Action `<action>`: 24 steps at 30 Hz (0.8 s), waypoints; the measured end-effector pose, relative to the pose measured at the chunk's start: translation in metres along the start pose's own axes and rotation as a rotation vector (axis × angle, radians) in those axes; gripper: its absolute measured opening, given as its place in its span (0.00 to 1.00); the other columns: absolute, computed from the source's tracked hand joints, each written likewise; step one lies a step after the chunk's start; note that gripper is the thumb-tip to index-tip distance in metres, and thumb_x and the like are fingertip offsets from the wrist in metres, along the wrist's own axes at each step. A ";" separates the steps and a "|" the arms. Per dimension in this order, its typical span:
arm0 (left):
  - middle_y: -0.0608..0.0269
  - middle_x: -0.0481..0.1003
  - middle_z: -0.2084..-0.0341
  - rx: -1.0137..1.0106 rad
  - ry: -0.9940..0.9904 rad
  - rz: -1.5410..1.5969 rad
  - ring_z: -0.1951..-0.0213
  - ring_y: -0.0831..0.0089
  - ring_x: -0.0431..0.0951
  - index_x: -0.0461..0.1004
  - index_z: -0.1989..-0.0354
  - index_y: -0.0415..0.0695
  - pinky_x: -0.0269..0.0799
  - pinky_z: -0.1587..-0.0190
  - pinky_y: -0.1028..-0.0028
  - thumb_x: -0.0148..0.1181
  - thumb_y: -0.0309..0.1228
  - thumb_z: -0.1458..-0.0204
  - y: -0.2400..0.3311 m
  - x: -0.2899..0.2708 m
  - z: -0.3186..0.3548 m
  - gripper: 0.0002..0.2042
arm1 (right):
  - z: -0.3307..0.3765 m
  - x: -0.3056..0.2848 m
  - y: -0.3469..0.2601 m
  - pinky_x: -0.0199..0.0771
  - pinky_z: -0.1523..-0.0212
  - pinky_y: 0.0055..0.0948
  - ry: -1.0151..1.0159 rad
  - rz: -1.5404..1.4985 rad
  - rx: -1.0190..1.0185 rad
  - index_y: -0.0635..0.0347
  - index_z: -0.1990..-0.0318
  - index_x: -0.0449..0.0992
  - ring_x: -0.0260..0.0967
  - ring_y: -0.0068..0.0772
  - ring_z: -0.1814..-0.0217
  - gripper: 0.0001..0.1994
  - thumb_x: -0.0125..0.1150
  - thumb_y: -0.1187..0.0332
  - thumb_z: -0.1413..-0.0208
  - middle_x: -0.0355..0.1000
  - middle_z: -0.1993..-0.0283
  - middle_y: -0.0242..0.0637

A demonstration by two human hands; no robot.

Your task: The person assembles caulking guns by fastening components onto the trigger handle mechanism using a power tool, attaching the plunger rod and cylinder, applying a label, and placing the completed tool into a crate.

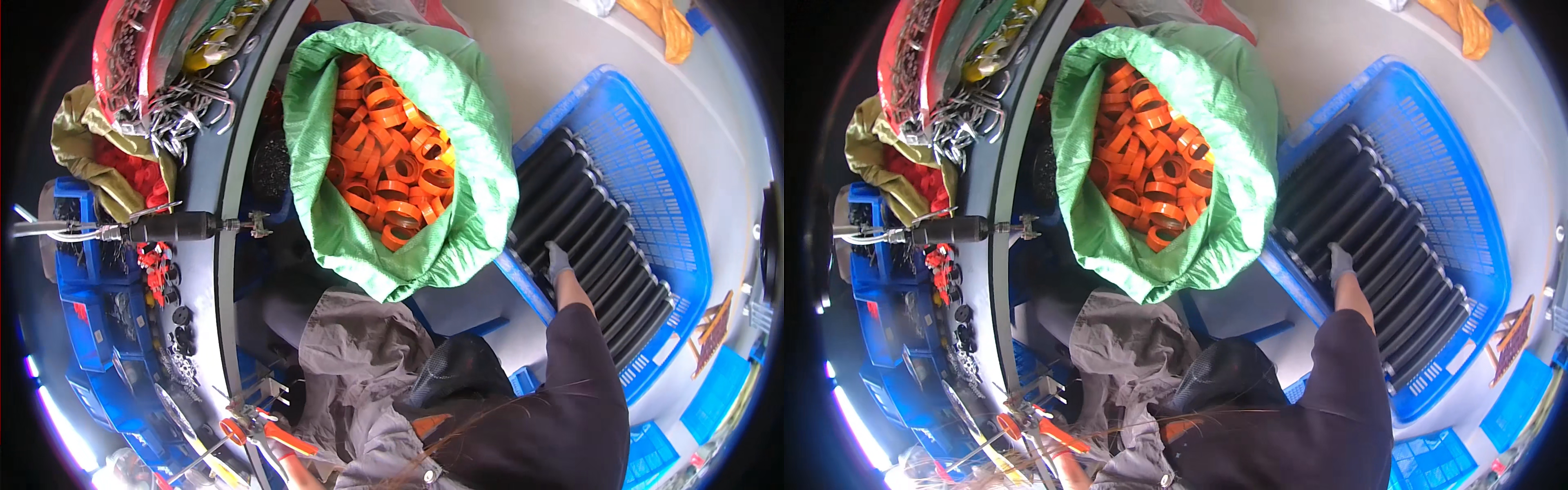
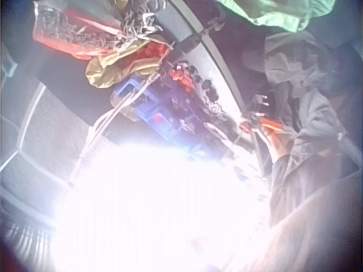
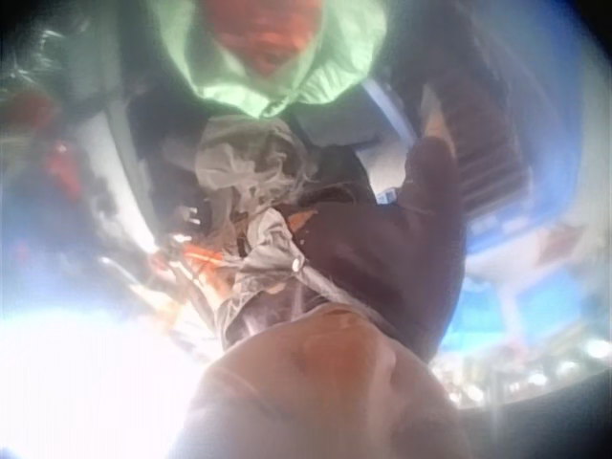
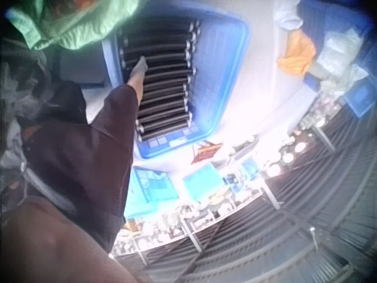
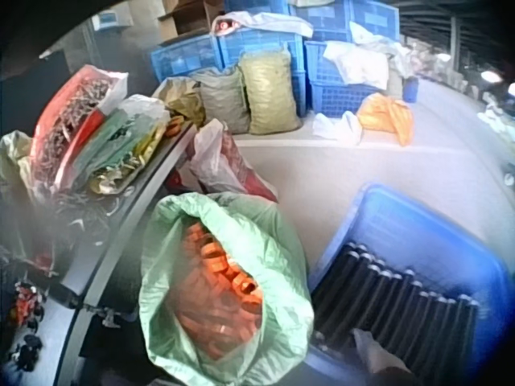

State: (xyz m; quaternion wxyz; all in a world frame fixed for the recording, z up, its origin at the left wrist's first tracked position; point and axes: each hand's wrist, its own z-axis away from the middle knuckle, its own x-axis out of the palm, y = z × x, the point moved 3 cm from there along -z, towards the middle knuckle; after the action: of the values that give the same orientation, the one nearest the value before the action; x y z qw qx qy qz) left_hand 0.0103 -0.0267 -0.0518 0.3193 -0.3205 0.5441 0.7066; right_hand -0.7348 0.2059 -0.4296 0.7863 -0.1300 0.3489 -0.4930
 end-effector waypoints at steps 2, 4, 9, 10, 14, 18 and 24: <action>0.55 0.76 0.63 -0.033 0.080 0.106 0.61 0.61 0.78 0.72 0.56 0.38 0.74 0.54 0.65 0.51 0.34 0.39 -0.001 -0.011 0.015 0.12 | 0.023 0.018 -0.006 0.74 0.57 0.42 -0.142 0.096 0.095 0.67 0.49 0.77 0.74 0.45 0.55 0.27 0.66 0.55 0.52 0.76 0.52 0.46; 0.55 0.76 0.64 -0.058 0.148 0.238 0.61 0.61 0.78 0.72 0.56 0.38 0.74 0.54 0.65 0.51 0.34 0.39 -0.003 -0.014 0.026 0.12 | 0.056 0.022 -0.032 0.75 0.57 0.42 -0.152 0.030 0.115 0.66 0.50 0.78 0.74 0.45 0.56 0.26 0.66 0.56 0.52 0.76 0.54 0.46; 0.57 0.75 0.64 -0.111 0.263 0.635 0.61 0.63 0.77 0.73 0.57 0.38 0.73 0.55 0.66 0.51 0.34 0.39 -0.029 -0.007 0.031 0.11 | 0.068 -0.014 -0.083 0.78 0.55 0.46 -0.368 -0.588 0.140 0.58 0.58 0.76 0.75 0.45 0.59 0.18 0.60 0.55 0.50 0.77 0.60 0.41; 0.57 0.75 0.64 -0.123 0.296 0.723 0.61 0.63 0.77 0.73 0.57 0.38 0.73 0.55 0.66 0.52 0.34 0.39 -0.036 -0.002 0.033 0.11 | 0.075 -0.019 -0.102 0.78 0.54 0.46 -0.413 -0.731 0.052 0.56 0.60 0.75 0.75 0.44 0.59 0.15 0.59 0.56 0.49 0.76 0.63 0.39; 0.57 0.75 0.58 -0.144 0.532 0.257 0.56 0.71 0.76 0.73 0.51 0.37 0.71 0.52 0.71 0.48 0.34 0.35 -0.067 -0.021 0.076 0.14 | 0.195 -0.006 -0.204 0.78 0.54 0.42 -0.695 -0.792 -0.276 0.60 0.53 0.71 0.75 0.46 0.60 0.18 0.60 0.58 0.46 0.76 0.63 0.45; 0.54 0.75 0.55 -0.072 0.709 0.751 0.54 0.62 0.75 0.75 0.50 0.36 0.70 0.48 0.66 0.61 0.32 0.46 0.013 -0.022 0.057 0.17 | 0.375 0.050 -0.257 0.74 0.47 0.41 -0.958 -0.751 -0.607 0.62 0.42 0.66 0.73 0.42 0.53 0.25 0.60 0.60 0.44 0.74 0.56 0.44; 0.46 0.70 0.47 0.269 0.733 0.119 0.42 0.47 0.66 0.75 0.49 0.40 0.61 0.38 0.54 0.77 0.43 0.66 0.045 -0.041 0.037 0.34 | 0.631 0.115 -0.249 0.69 0.50 0.33 -1.792 -0.275 -0.730 0.60 0.42 0.64 0.67 0.34 0.54 0.34 0.69 0.61 0.58 0.67 0.55 0.36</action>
State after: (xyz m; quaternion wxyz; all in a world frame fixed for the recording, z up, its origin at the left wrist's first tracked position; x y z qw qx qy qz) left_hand -0.0054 -0.0039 0.0137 0.1016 -0.4745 0.7275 0.4851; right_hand -0.4475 -0.1012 0.1147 0.6072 -0.7317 -0.2648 -0.1607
